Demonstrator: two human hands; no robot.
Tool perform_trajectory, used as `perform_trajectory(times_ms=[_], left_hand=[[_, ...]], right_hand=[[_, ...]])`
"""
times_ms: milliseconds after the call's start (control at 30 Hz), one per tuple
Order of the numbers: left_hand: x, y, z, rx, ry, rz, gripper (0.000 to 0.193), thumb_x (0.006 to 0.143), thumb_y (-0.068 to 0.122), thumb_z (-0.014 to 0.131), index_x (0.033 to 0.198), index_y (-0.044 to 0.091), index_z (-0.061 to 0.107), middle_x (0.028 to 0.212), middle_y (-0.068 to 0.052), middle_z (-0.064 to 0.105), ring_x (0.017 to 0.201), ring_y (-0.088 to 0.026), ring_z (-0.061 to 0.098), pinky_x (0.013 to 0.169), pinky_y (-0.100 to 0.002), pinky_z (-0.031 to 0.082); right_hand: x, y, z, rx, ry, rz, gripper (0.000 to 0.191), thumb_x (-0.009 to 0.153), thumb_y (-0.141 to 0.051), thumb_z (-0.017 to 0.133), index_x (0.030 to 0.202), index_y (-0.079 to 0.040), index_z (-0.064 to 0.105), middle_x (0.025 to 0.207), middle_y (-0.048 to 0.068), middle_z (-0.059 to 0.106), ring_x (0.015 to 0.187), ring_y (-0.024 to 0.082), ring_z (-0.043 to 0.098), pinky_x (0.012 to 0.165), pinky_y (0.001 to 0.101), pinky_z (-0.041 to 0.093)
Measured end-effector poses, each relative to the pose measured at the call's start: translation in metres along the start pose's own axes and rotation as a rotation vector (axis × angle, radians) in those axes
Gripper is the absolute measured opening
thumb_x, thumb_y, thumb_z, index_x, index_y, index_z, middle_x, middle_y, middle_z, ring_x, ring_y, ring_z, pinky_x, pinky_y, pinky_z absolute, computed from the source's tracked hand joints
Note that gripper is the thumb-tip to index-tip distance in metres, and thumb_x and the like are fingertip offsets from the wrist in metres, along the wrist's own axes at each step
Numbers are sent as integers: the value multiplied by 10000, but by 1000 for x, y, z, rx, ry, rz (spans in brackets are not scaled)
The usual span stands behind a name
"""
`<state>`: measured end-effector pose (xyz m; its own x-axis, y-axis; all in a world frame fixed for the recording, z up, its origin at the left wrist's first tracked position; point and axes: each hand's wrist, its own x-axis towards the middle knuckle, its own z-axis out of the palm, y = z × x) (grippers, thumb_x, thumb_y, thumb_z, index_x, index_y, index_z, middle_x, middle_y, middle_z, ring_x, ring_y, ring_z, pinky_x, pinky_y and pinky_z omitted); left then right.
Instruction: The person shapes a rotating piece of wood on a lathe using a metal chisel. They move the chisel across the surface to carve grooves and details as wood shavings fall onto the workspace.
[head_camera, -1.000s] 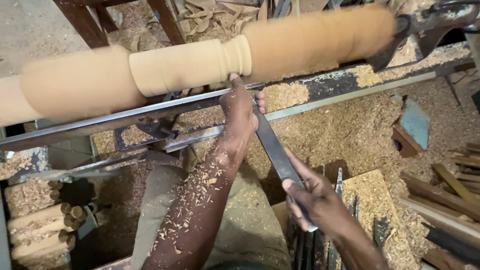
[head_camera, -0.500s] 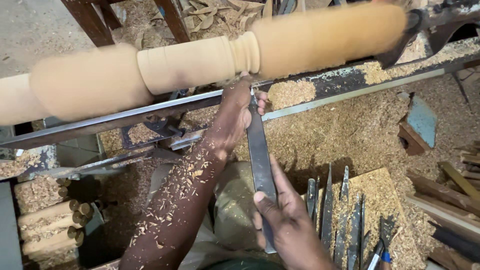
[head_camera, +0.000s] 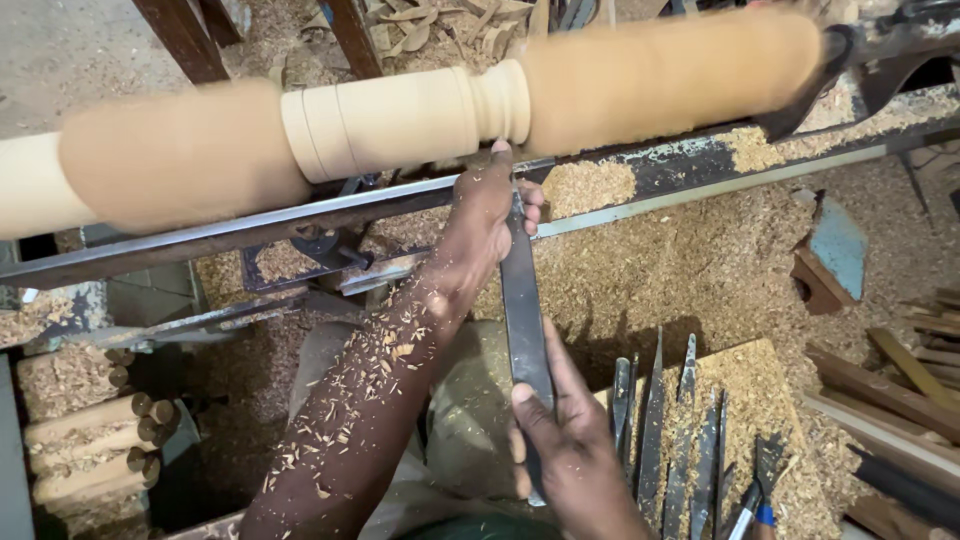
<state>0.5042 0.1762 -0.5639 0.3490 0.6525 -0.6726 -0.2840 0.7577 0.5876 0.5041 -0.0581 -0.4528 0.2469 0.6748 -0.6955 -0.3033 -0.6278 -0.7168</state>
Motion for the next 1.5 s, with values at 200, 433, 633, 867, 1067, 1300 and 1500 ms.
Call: perform_trajectory(times_ms=[200, 433, 633, 867, 1067, 1300, 1500], left_hand=[[2, -1, 11, -179, -3, -60, 674, 1092, 518, 435, 1220, -138, 521, 679, -172, 623, 461, -218, 591, 397, -354, 500], [-28, 2, 4, -43, -234, 87, 497, 1023, 449, 360, 1317, 58, 444, 977, -241, 736, 883, -316, 762, 754, -406, 654], [-14, -5, 11, -93, -192, 19, 565, 989, 419, 523, 1299, -51, 494, 1041, -274, 705, 965, -348, 738, 829, -486, 655], [6, -17, 33, -42, 67, 41, 640, 918, 507, 582, 1249, -41, 550, 977, -247, 701, 888, -352, 753, 754, -474, 674], [21, -27, 40, -69, 113, 102, 591, 937, 491, 584, 1128, -67, 613, 897, -238, 714, 703, -275, 762, 601, -386, 687], [33, -31, 40, -119, 168, 89, 490, 938, 470, 605, 1034, -10, 623, 769, -159, 671, 577, -232, 704, 536, -378, 664], [37, -33, 42, -149, 209, 71, 521, 903, 498, 663, 994, -10, 594, 730, -111, 614, 535, -203, 669, 516, -385, 662]], right_hand=[[14, -15, -42, -166, 49, 101, 821, 930, -200, 617, 1645, -347, 242, 539, 36, 538, 366, 137, 430, 311, 295, 379], [48, -28, -150, -620, -205, -51, 781, 984, -284, 596, 1657, -348, 206, 700, 111, 650, 478, 98, 522, 404, 257, 501], [71, -23, -184, -913, 145, -395, 547, 935, -361, 630, 1472, -366, 528, 1421, 62, 603, 607, 171, 555, 504, 327, 537], [105, -60, -224, -1005, 17, -574, 492, 953, -452, 659, 1426, -319, 638, 1349, 115, 672, 720, -12, 653, 593, 219, 538], [129, -72, -252, -1022, -18, -412, 566, 843, -459, 644, 1391, -323, 614, 1327, 59, 710, 657, 187, 748, 573, 335, 659], [136, -85, -249, -1120, -65, -593, 512, 945, -399, 697, 1429, -255, 615, 1340, 67, 688, 749, 288, 646, 593, 445, 582], [131, -101, -236, -1046, 25, -177, 541, 848, -458, 692, 1380, -418, 606, 1375, -30, 677, 337, 209, 384, 316, 369, 451]])
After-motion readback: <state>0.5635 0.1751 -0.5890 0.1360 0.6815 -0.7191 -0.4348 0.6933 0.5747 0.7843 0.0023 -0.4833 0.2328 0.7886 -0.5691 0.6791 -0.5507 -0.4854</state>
